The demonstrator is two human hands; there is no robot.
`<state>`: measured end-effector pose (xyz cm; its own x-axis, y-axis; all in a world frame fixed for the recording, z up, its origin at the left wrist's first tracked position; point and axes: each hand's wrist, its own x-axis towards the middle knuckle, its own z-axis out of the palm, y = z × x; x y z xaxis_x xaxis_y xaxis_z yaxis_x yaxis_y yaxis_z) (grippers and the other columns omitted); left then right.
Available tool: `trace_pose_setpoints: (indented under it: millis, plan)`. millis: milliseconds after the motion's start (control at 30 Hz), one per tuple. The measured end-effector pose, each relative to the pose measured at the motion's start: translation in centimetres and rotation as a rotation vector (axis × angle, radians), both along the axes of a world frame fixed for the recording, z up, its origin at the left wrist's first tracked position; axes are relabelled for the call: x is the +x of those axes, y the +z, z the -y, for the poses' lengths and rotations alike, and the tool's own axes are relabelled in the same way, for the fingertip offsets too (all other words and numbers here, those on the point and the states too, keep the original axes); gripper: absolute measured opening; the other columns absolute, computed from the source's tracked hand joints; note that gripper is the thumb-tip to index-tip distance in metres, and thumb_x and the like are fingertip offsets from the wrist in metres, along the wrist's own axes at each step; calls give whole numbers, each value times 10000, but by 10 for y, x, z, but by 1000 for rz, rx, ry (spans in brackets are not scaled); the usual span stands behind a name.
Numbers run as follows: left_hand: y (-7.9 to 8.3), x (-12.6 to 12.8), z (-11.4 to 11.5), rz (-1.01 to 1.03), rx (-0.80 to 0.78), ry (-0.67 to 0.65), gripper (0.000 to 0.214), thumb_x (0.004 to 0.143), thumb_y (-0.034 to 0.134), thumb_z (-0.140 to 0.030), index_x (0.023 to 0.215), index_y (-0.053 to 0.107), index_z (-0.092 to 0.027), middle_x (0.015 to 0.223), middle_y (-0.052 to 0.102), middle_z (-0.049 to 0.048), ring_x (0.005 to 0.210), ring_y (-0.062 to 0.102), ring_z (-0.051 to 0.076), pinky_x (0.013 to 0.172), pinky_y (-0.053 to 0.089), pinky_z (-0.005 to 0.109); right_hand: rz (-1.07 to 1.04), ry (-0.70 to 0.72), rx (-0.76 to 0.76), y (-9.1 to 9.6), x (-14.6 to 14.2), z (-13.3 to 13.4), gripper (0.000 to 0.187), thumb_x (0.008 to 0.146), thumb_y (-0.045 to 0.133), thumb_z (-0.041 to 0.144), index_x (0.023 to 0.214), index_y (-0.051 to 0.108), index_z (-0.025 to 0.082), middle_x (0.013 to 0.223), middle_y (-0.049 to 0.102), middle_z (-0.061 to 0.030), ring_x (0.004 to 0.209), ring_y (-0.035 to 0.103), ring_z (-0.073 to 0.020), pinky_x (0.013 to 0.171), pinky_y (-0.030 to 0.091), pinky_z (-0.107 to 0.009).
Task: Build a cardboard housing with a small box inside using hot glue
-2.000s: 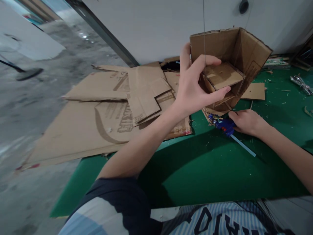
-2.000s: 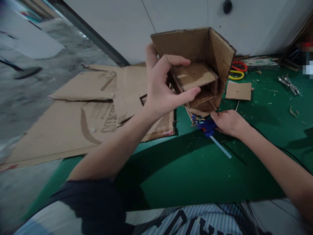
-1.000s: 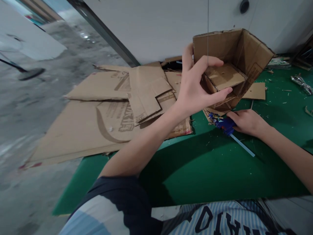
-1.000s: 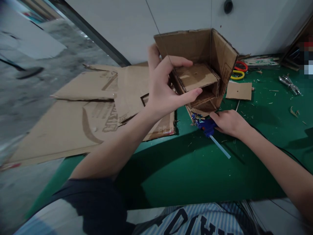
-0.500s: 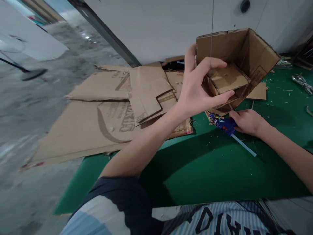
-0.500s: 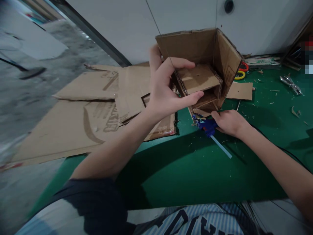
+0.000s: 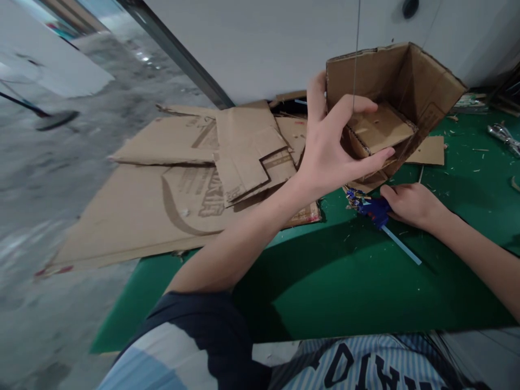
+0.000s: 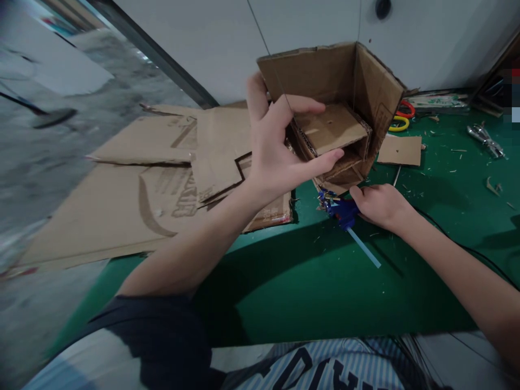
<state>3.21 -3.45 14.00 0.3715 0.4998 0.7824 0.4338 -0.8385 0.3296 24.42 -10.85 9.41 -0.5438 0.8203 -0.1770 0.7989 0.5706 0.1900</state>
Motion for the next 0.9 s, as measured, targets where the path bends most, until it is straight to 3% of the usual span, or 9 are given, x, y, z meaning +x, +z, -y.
trace_pose_setpoints:
  millis: [200, 500, 900]
  plan:
    - [1, 0, 0, -13, 5, 12, 473, 816, 798, -592, 1171, 615, -339, 1163, 663, 117, 1483, 390, 414, 1198, 410, 660, -13, -13, -21, 1, 5, 3, 245, 919, 575, 165, 1147, 614, 86, 1000, 780, -186, 881, 734, -297, 583, 240, -335]
    - [0, 1, 0, -46, 44, 11, 506, 820, 789, -596, 1216, 603, -341, 1172, 669, 113, 1473, 407, 415, 1179, 425, 648, -91, -8, 9, -7, 15, 0, 295, 873, 637, 223, 1137, 569, 112, 817, 747, -141, 725, 688, -268, 588, 224, -311]
    - [1, -3, -4, -43, 43, -50, 592, 773, 809, -677, 1219, 603, -347, 1260, 617, 126, 1474, 390, 427, 1139, 443, 627, -116, 30, 56, -15, 20, -2, 357, 882, 635, 207, 1224, 595, 114, 910, 772, -150, 787, 720, -276, 601, 255, -314]
